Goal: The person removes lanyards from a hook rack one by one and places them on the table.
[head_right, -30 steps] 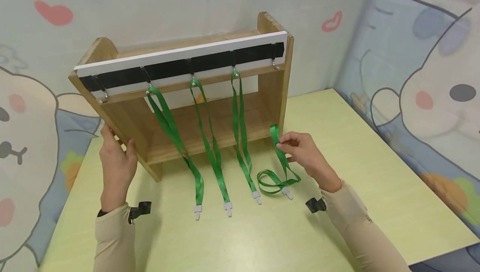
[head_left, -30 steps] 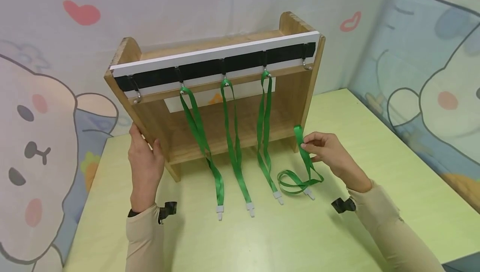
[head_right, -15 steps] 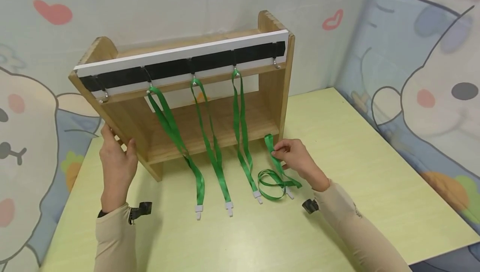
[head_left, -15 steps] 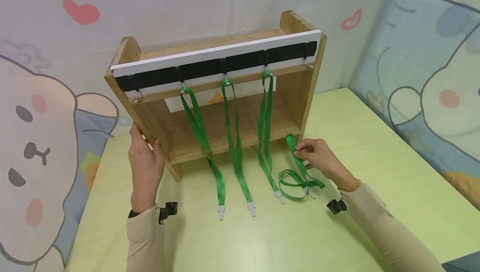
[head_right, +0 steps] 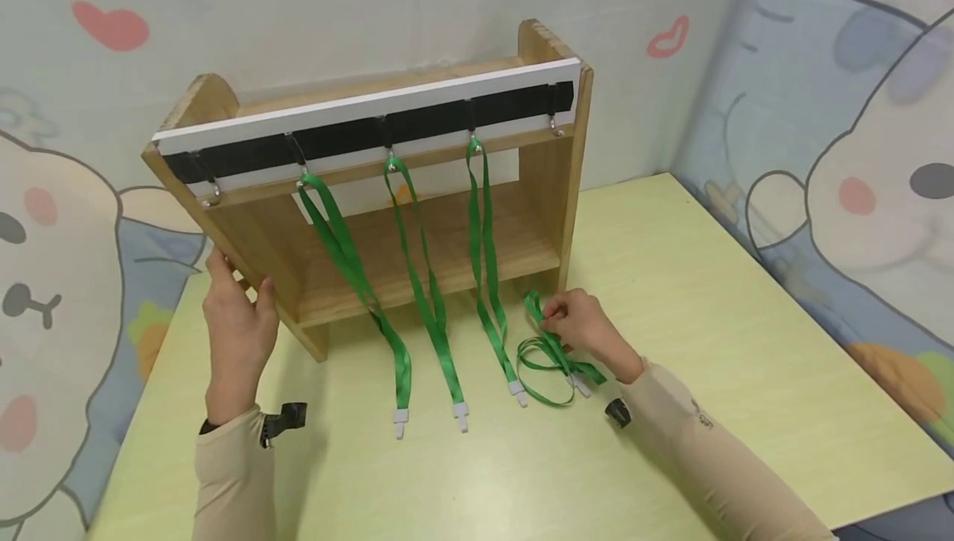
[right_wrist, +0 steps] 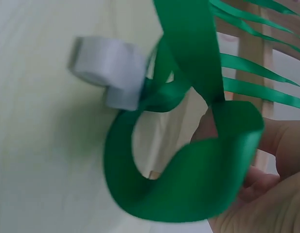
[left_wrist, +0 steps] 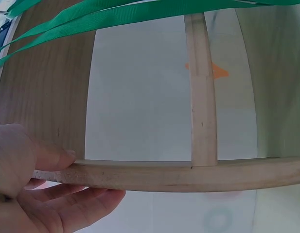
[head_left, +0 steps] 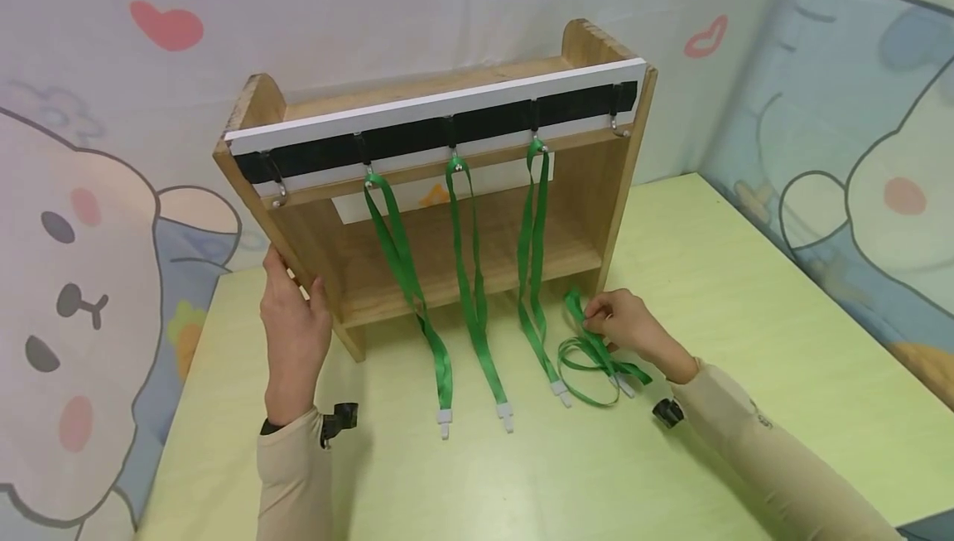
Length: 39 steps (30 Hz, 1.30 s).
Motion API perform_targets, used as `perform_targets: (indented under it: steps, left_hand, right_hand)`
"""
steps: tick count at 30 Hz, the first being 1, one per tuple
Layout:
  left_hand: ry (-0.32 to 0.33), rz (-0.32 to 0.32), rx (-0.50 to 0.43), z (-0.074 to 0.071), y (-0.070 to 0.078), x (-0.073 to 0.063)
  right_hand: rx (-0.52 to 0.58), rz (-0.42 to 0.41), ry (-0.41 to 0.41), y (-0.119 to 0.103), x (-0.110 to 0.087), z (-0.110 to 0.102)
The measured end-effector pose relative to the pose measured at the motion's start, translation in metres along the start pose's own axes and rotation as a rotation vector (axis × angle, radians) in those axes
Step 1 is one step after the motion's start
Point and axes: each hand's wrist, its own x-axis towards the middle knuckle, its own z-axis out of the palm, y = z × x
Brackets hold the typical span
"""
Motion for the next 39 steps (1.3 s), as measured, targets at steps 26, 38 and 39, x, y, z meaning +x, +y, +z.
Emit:
perform_targets:
  steps: [26,38,39]
  left_hand:
    - [0.003,0.005,0.004,0.001,0.0,0.0]
    - [-0.005,0.001,-0.002,0.002,-0.002,-0.001]
    - [-0.003,0.001,-0.002,0.002,-0.002,-0.001]
  right_hand:
    - [-0.221,-0.076,-0.019,0.007,0.005,0.001]
    - [-0.27,-0.171,0.018,-0.01,-0.002,-0.012]
    - [-0.268,-0.175,0.016,-0.012,-0.003,-0.012]
